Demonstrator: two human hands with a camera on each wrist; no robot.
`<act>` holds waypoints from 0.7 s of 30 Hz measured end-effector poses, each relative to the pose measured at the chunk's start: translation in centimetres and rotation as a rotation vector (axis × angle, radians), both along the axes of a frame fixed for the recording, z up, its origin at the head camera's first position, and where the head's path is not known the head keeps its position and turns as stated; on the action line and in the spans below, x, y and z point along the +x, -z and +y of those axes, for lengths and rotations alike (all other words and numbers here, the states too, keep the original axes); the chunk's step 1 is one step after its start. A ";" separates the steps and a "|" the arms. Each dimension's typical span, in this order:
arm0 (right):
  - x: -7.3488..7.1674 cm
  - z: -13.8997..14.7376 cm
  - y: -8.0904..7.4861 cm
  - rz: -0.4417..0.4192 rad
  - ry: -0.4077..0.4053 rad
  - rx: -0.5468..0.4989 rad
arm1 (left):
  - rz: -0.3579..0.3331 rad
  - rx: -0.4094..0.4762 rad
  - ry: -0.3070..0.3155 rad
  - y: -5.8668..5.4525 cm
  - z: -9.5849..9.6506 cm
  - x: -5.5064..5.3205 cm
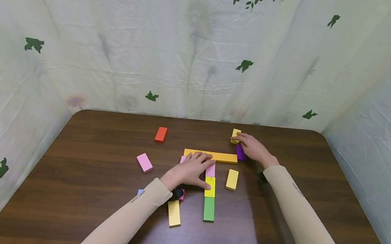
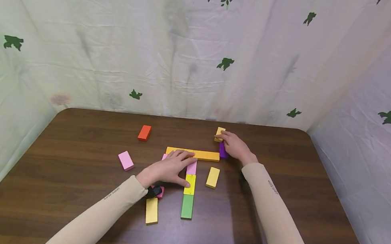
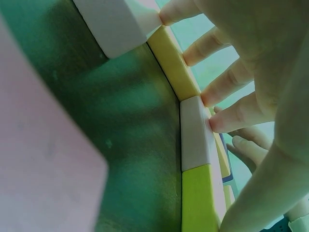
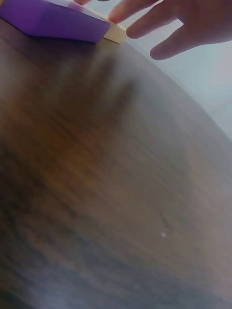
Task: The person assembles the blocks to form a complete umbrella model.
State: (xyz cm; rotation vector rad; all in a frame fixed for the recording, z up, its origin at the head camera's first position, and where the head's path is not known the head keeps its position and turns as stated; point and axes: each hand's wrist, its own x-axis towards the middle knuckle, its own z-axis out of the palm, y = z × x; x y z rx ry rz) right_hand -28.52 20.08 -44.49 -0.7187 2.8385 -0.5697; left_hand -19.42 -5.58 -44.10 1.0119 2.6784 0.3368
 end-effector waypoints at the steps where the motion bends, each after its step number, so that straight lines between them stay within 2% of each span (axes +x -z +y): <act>1: 0.0 0.0 0.0 0.002 -0.001 -0.003 | 0.000 0.000 -0.001 0.0 0.0 0.0; 9: 0.0 0.3 0.1 0.026 -0.016 -0.054 | -0.011 0.004 -0.005 0.1 0.0 0.0; 21: 0.3 0.6 0.1 0.029 0.021 -0.035 | -0.007 0.004 0.002 0.1 -0.1 0.0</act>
